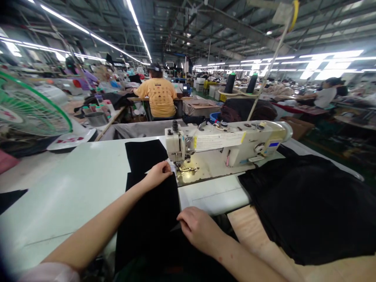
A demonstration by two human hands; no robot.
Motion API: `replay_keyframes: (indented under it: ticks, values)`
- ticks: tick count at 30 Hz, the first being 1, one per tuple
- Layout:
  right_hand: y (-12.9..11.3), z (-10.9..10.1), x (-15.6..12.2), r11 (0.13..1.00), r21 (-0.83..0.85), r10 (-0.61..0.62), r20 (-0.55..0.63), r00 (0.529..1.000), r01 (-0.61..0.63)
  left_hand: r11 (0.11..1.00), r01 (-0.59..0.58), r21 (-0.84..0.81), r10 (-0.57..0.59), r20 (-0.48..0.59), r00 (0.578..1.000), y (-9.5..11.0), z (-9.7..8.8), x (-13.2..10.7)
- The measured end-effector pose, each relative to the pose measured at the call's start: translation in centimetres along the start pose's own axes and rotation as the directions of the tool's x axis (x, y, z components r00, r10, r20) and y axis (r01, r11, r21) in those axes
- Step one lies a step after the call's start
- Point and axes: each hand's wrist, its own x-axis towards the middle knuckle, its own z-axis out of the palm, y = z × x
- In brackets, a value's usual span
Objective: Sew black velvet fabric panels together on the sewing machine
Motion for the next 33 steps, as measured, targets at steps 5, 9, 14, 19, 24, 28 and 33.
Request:
replay_keyframes:
  ticks: [5,9,14,19,24,28,33]
  values:
    - [0.7,-0.8,-0.5,0.977,-0.186,-0.109,-0.013,0.994,0.105,0.998,0.049,-0.04,-0.051,-0.033,0.998,-0.3,0.6,0.0]
    - [0.7,-0.6,-0.3,0.97,-0.222,-0.11,-0.039,0.993,0.099,0.997,0.076,-0.031,-0.076,-0.01,0.997,-0.1,0.9,1.6]
    - [1.0,-0.1,0.1,0.981,-0.163,-0.122,-0.072,0.99,0.109,0.994,0.111,0.022,-0.112,0.036,0.993,0.4,1.1,3.5]
    - [1.4,0.1,0.2,0.985,-0.134,-0.115,-0.076,0.991,0.104,0.99,0.11,0.089,-0.116,0.064,0.991,0.6,0.8,4.0]
    - [1.4,-0.1,-0.2,0.982,-0.128,-0.151,-0.072,0.986,0.141,0.975,0.118,0.19,-0.116,-0.022,0.993,1.9,0.3,2.7]
    - [1.2,-0.6,-0.5,0.972,-0.152,-0.189,-0.055,0.98,0.178,0.954,0.048,0.297,-0.017,-0.107,0.994,4.2,0.4,-3.2]
    - [1.1,-1.1,-0.4,0.973,-0.138,-0.19,-0.021,0.982,0.185,0.854,-0.464,0.234,0.392,0.294,0.872,4.7,1.9,-12.7]
